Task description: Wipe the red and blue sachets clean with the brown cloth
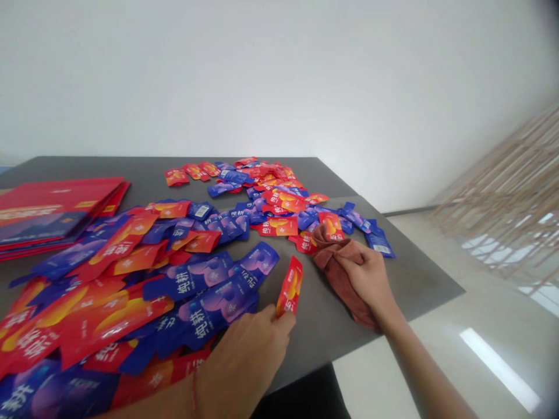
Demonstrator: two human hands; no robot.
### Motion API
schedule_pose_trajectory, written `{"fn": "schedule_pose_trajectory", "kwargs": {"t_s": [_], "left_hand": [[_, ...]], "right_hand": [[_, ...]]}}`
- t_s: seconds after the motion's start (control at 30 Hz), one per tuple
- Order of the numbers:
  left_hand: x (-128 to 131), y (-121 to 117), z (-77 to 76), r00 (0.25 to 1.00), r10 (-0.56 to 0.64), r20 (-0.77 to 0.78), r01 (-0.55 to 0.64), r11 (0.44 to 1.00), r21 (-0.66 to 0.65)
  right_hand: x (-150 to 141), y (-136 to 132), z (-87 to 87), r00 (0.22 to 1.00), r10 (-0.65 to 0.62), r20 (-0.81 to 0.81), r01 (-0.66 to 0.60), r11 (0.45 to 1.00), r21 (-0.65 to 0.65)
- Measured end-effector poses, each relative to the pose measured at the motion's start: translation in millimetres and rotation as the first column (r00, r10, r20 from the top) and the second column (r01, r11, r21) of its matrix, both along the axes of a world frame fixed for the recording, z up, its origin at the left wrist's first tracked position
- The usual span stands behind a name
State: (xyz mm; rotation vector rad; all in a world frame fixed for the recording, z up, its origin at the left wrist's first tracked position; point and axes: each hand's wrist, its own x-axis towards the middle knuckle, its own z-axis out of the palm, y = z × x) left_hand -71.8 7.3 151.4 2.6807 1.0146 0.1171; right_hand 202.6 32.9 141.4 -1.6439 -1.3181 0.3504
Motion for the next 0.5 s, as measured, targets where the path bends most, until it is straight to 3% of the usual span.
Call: {"fn": "schedule_pose_trajectory", "kwargs": {"t_s": [0.13,0.23,0.4,0.5], "left_hand": [[-1,-5,-8.0,0.991,-0.001,0.135,0.028,0.979,-0.202],[-5,-6,-10.4,0.975,-0.002,0.221,0.062,0.962,-0.265],[-9,-7,-4.5,0.997,-0.06,0.043,0.067,0.977,-0.2],[-8,-14,3.8,0.994,-0.026,-0.105,0.02,0.998,-0.057]], "right_hand": [[0,0,0.8,1.0,-0.004,0.004,0.004,1.0,-0.002],[0,0,0.8,1.0,-0.006,-0.002,0.006,1.0,-0.014],[2,0,-1.3,1.0,-0.017,0.006,0.017,1.0,-0.024],[2,-1,-1.1,1.0,-0.017,0.008,0.018,0.999,-0.027]]}}
